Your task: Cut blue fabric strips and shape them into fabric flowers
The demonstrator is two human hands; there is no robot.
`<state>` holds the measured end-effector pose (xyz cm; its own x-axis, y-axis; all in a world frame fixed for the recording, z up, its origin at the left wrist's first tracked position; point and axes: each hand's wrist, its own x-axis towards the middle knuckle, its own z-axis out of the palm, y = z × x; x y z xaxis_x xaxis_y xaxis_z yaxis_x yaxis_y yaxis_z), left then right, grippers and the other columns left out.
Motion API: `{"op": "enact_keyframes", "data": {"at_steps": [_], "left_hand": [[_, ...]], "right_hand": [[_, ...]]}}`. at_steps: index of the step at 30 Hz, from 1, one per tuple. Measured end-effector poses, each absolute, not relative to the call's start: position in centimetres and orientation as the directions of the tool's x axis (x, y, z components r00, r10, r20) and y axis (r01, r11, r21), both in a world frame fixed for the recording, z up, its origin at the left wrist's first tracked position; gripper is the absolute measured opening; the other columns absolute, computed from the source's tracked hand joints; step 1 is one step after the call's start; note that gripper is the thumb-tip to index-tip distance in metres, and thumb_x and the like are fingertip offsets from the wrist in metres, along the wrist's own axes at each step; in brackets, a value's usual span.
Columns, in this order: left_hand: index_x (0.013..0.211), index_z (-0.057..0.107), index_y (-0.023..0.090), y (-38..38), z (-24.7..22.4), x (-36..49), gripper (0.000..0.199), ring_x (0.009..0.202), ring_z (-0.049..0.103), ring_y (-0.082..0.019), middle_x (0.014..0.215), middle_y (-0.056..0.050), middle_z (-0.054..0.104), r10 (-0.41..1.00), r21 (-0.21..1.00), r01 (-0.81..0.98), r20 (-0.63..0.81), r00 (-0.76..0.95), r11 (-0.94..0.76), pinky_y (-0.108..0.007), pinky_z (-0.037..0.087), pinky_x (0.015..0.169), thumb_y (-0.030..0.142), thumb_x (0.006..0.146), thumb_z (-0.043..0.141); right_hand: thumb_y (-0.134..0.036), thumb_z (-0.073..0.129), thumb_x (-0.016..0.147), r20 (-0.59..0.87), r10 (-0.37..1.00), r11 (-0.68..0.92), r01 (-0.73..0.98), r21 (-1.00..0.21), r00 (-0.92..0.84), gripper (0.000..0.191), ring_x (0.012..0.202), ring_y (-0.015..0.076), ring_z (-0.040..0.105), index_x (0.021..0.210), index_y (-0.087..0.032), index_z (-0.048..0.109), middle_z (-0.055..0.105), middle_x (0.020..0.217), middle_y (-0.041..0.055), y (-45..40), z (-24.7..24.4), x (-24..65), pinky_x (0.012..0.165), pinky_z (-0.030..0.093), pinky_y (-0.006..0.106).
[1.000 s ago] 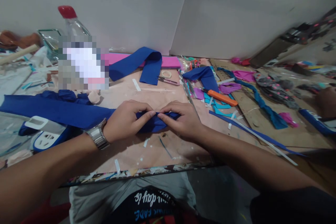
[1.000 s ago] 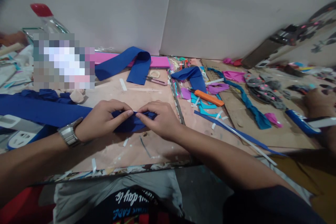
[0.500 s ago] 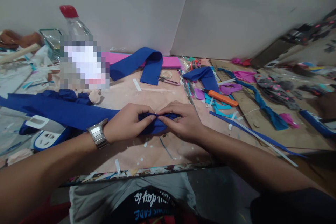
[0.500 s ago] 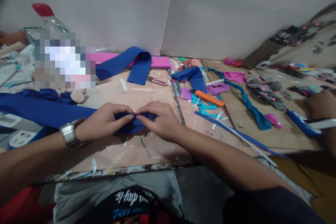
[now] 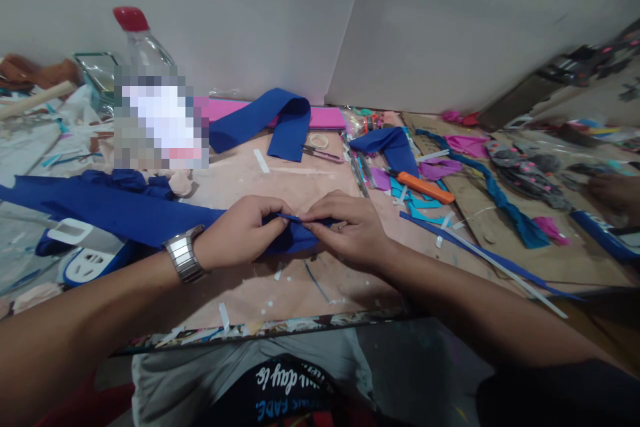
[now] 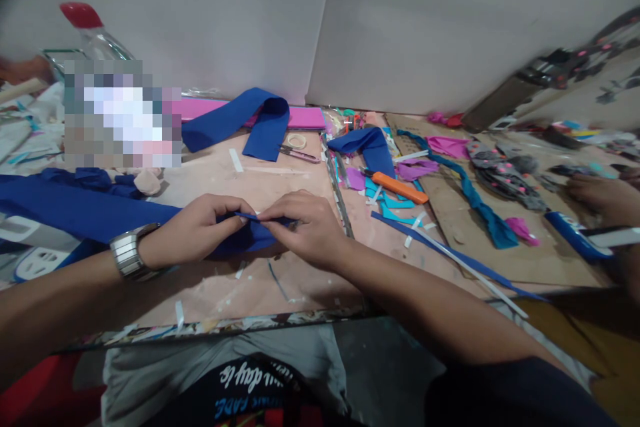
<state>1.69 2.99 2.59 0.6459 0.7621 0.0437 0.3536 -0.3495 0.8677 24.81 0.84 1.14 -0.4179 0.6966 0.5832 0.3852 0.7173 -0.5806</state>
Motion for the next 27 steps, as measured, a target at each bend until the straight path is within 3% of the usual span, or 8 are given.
{"op": "enact_keyframes", "data": {"at_steps": [10, 15, 20, 27], "left_hand": [[0.096, 0.077, 0.016, 3.17, 2.44, 1.45, 0.036, 0.086, 0.067, -0.018, 0.091, -0.002, 0.077, 0.759, 0.875, 0.36, 0.011, 0.651, -0.322, -0.032, 0.048, 0.081, 0.016, 0.094, 0.042], [0.095, 0.077, 0.016, 3.06, 2.57, 1.63, 0.032, 0.08, 0.064, -0.018, 0.088, -0.002, 0.075, 0.757, 0.862, 0.372, 0.02, 0.653, -0.344, -0.031, 0.048, 0.077, 0.028, 0.099, 0.048], [0.095, 0.077, 0.018, 2.9, 2.56, 1.69, 0.021, 0.081, 0.066, -0.017, 0.089, -0.001, 0.077, 0.766, 0.866, 0.367, 0.028, 0.642, -0.339, -0.03, 0.05, 0.078, 0.022, 0.092, 0.057], [0.084, 0.073, 0.017, 2.85, 2.52, 1.71, 0.04, 0.074, 0.06, -0.015, 0.079, -0.001, 0.071, 0.773, 0.858, 0.377, 0.036, 0.633, -0.349, -0.028, 0.046, 0.07, 0.044, 0.102, 0.051]], "right_hand": [[-0.017, 0.07, 0.093, 0.588, 0.676, 0.737, 0.417, -0.532, -0.444, 0.012, 0.084, 0.0159, 0.076, 0.096, -0.024, 0.079, 0.082, 0.089, 0.0019, 0.88, 1.05, 24.96, 0.081, 0.058, 0.035], [-0.016, 0.07, 0.093, 0.6, 0.653, 0.757, 0.41, -0.509, -0.462, 0.013, 0.083, 0.0159, 0.076, 0.098, -0.024, 0.078, 0.082, 0.089, 0.0015, 0.94, 0.98, 24.96, 0.083, 0.057, 0.036], [-0.017, 0.069, 0.094, 0.597, 0.649, 0.76, 0.398, -0.513, -0.47, 0.014, 0.084, 0.0158, 0.076, 0.1, -0.025, 0.078, 0.081, 0.09, 0.0014, 0.93, 0.92, 24.97, 0.084, 0.057, 0.036], [-0.017, 0.069, 0.094, 0.599, 0.635, 0.773, 0.4, -0.493, -0.487, 0.012, 0.084, 0.0172, 0.075, 0.097, -0.024, 0.078, 0.08, 0.089, 0.0034, 0.98, 0.94, 24.99, 0.084, 0.057, 0.038]]}}
